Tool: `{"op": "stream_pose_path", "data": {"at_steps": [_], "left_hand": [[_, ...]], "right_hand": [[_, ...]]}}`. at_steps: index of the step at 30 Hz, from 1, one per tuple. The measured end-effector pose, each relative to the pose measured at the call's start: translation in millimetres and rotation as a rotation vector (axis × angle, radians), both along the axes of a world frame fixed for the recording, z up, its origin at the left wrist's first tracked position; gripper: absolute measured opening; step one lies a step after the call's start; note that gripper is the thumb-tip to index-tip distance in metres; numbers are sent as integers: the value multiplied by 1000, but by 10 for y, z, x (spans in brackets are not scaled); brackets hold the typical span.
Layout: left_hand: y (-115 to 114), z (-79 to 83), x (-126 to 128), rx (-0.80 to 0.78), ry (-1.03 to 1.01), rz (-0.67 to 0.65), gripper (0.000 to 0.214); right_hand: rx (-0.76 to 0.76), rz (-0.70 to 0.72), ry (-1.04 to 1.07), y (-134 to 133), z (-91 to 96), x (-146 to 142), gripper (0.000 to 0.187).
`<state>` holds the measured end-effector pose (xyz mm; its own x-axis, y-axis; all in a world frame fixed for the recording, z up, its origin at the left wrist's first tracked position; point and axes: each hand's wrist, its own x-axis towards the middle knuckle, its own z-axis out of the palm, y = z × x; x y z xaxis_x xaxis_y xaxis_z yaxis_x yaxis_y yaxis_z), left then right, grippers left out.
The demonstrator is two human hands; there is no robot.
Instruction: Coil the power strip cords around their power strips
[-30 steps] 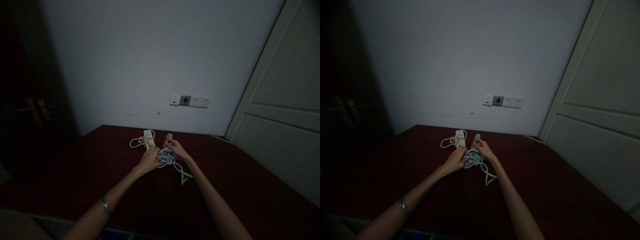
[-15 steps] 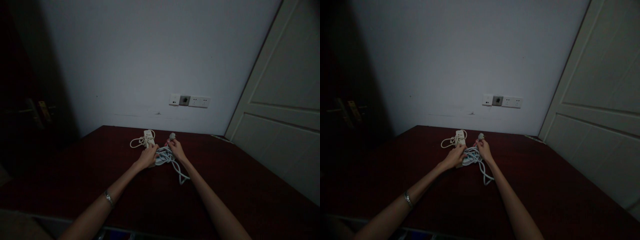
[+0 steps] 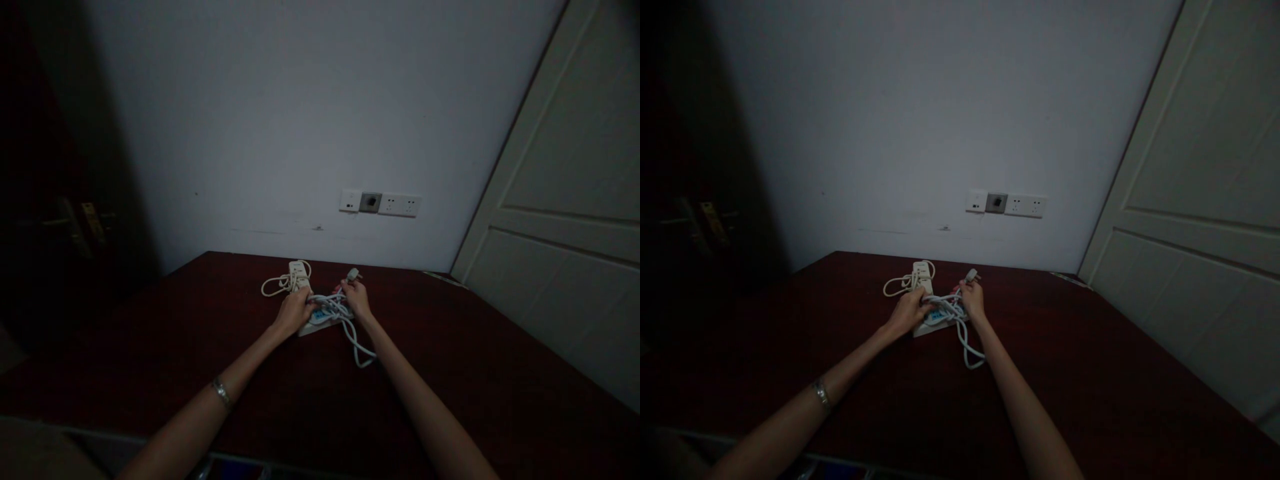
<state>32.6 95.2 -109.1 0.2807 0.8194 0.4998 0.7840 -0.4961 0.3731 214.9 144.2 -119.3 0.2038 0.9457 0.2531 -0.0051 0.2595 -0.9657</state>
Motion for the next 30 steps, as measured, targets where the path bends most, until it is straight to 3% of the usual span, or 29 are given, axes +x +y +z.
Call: {"op": "stream_pose_path", "data": {"at_steps": [4,9,11,14,17,20,23,25,27,30], "left_hand": [[62,29,-70,-123,-119,-113,20],[156,101,-245,-507,-338,-574,36],[183,126,-322,-649,-396,-635,45],[196,144,-398,-774,-472,-625,56],[181,129,-383,-778,-498,-621,52],[177,102,-263,-639,-514,-462,38],[225,122,-75,-370,-570,-261,34],[285,176,66,-266,-607,-237,35],[356,245,204,-349,-589,-284,42],[464,309,377,-598,-463,-370,37]], "right_hand": [[52,-28,-38,-9,-44,8,23],[87,-34,-72,-19,-99,47,27],[95,-30,-75,-14,-111,63,28],[102,-16,-67,-11,-126,73,29],[108,-1,-51,-16,-134,68,31],[112,18,-37,-30,-116,53,34],[109,47,-31,-54,-63,29,36],[110,64,-31,-75,-14,13,37],[116,78,-30,-94,38,2,37],[127,96,-34,-99,116,11,35]]}}
